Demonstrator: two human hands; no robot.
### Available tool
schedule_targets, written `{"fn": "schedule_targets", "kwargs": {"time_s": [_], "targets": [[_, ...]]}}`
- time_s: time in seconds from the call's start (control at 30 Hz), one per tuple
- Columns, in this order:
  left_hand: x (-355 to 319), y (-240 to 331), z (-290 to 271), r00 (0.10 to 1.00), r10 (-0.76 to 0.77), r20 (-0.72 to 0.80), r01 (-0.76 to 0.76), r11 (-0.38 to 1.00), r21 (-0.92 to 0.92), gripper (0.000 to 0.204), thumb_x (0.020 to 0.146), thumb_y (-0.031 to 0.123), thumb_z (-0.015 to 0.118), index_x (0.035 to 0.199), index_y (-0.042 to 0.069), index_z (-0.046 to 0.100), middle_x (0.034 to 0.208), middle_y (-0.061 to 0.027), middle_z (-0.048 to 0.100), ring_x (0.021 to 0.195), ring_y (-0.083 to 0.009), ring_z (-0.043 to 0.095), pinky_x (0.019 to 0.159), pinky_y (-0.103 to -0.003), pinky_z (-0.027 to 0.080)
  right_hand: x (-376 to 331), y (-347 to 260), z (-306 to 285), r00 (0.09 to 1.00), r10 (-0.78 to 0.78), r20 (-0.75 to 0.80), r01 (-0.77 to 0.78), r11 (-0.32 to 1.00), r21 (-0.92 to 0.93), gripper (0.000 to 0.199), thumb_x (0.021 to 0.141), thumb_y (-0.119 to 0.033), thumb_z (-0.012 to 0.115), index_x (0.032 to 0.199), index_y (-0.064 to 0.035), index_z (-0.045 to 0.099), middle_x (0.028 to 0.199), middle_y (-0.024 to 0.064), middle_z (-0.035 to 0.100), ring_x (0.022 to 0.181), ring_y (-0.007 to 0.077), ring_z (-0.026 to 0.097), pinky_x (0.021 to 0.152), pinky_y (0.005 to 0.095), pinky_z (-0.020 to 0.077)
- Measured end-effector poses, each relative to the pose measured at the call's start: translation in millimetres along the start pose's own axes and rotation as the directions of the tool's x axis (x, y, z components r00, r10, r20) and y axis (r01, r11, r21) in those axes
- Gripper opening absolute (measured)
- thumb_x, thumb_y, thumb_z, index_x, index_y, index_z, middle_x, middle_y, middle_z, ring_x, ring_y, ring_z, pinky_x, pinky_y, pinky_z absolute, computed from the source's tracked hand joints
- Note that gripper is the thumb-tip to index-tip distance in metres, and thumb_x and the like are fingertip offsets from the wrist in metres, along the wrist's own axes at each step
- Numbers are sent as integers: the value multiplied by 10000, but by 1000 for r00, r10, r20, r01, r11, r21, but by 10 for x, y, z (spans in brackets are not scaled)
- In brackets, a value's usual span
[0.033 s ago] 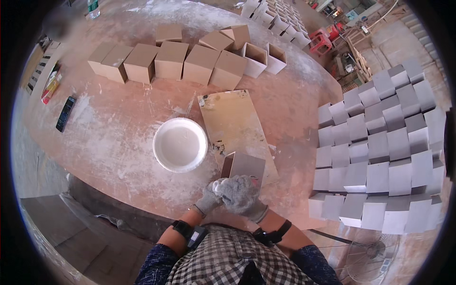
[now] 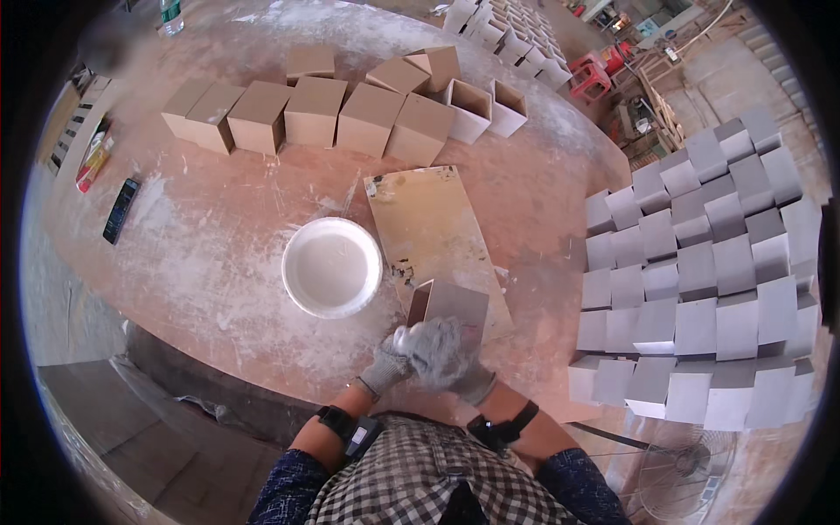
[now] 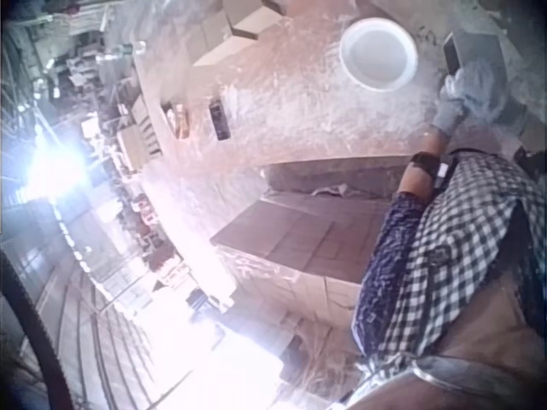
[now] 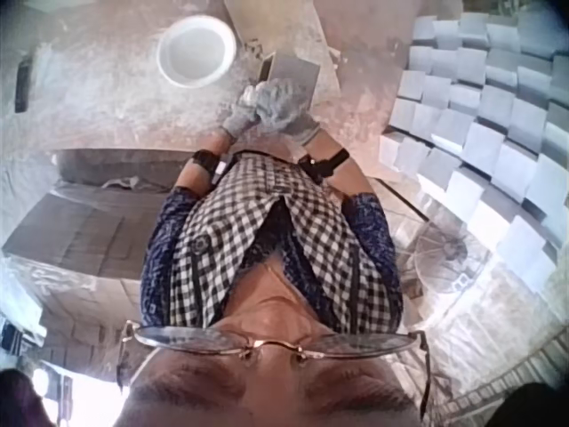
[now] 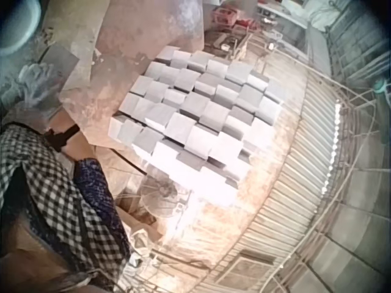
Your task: Sanding the edges and surfaces of small square wooden boxes using a piece of sandpaper.
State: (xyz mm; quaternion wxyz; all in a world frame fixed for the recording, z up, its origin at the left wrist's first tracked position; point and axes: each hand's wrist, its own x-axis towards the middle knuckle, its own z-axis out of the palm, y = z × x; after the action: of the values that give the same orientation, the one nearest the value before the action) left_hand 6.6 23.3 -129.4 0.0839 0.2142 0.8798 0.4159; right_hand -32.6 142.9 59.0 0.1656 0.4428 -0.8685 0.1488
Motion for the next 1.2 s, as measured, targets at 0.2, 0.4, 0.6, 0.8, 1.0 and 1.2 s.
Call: {"fn": "schedule_targets", "kwargs": {"time_s": [0.2,0.4,0.6,0.8,1.0,1.2], "targets": [[64,114,-162,979,114,-171,-179,881,-438,299,841,180,685,1136,142,661,1149,-117,658,1069,-343,618,920,-446,503,169,814,139,939,338,-68,-333,940,74,213,838,-200,663,1031,-109,657,965,117,649,876,319,616,788,479,467],[66,244,-282,988,69,-139,-126,877,-464,225,849,167,678,1070,127,678,1070,-110,659,1065,-344,614,903,-434,507,-123,526,108,942,261,-210,-258,965,39,215,853,-214,680,1038,-106,672,1013,116,670,924,332,638,850,482,491],[62,277,-376,988,83,-127,-136,858,-496,302,783,181,708,1077,120,680,1061,-113,664,1039,-355,619,886,-440,510,-755,-460,-329,907,397,-143,-335,884,327,215,878,-87,676,1089,-71,641,965,98,680,862,264,661,807,406,538],[68,86,-313,990,105,-99,-142,838,-527,436,710,146,688,1145,116,668,1116,-136,665,1071,-366,617,913,-445,505,-1102,-521,-583,276,953,127,-289,-44,956,147,957,-32,598,1103,-23,615,931,54,668,787,119,621,741,267,542],[200,247,-633,949,314,-5,-313,946,-78,383,725,152,663,1103,92,659,1144,-113,659,1090,-306,624,943,-429,510,-1322,-530,-581,82,996,-31,-155,43,987,176,915,-33,629,1091,-21,622,944,38,663,792,134,625,757,294,551],[394,702,-1353,621,782,-45,-699,579,420,385,694,179,620,1072,123,668,1123,-67,634,1092,-274,607,975,-449,503,-1380,-602,-646,-49,999,0,19,0,1000,149,911,-88,638,1050,-37,639,942,43,659,822,161,646,776,319,558]]}}
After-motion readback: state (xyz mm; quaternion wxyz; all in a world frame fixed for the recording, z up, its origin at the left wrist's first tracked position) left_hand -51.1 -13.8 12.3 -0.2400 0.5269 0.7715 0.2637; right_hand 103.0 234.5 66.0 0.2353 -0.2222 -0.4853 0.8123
